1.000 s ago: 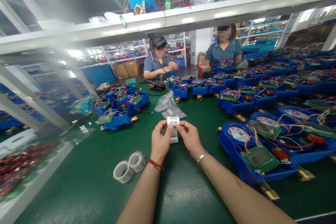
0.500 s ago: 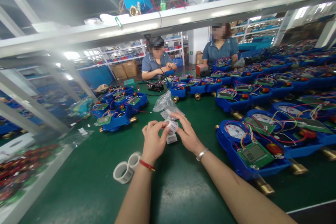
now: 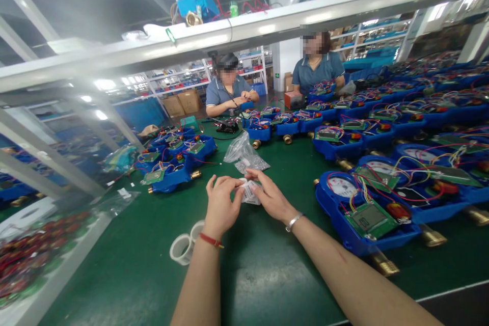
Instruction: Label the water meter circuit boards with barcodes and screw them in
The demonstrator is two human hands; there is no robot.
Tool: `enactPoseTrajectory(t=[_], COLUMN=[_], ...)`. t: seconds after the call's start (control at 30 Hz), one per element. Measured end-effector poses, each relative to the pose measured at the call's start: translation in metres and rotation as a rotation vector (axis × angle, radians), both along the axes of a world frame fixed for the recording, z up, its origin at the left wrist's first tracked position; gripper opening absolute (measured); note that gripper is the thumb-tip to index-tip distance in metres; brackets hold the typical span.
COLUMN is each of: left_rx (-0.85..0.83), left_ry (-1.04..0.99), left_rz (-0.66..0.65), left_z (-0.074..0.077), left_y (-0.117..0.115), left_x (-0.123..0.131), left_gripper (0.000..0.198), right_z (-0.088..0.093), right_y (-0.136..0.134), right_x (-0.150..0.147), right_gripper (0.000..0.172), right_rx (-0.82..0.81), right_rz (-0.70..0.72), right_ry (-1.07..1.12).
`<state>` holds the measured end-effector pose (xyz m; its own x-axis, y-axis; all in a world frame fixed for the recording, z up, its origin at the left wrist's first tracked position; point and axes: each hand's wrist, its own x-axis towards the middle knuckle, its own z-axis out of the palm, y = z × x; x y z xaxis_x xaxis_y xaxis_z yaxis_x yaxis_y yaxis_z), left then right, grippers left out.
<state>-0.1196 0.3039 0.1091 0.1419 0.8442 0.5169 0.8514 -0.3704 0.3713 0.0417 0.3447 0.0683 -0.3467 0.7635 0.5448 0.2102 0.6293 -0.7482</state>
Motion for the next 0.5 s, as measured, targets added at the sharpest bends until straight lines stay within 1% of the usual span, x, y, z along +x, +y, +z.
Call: enactPoseTrajectory(t=[0.07,0.1,0.2,0.23,0.4,0.5], left_rx=[0.015,0.022,0.041,0.046,0.06,0.065], left_ry=[0.005,0.008,0.022,0.026,0.028,0.004], left_rz=[0.021,0.026,0.027,0.025,0.013,0.018], left_z=[0.0,-0.001,-0.002,-0.002,-0.003,-0.004], left_y=[0.001,0.001,0.002,0.002,0.0,-0.001], left_x=[0.0,0.0,0.002,0.003,0.008,0.011], left_gripper=[0.008,0.008,0.007,0.008,0.006,0.007], right_z=[0.0,0.0,0.002,0.003,0.007,0.006], right_y=[0.0,0.001,0.0,0.0,0.0,0.002], right_x=[-0.001,-0.001,-0.002,-0.002,-0.003,-0.003], right_gripper=[0.037,0.032,0.012,0.009,0.016,0.016], right_rx=[-0.006,-0.006,0.0,0.001,-0.023,-0.057], right_rz=[-0.048,-0.073,-0.116,-0.121,-0.121,-0.112], right_ry=[0.001,0.0,-0.017,-0.026,-0.043,-0.017])
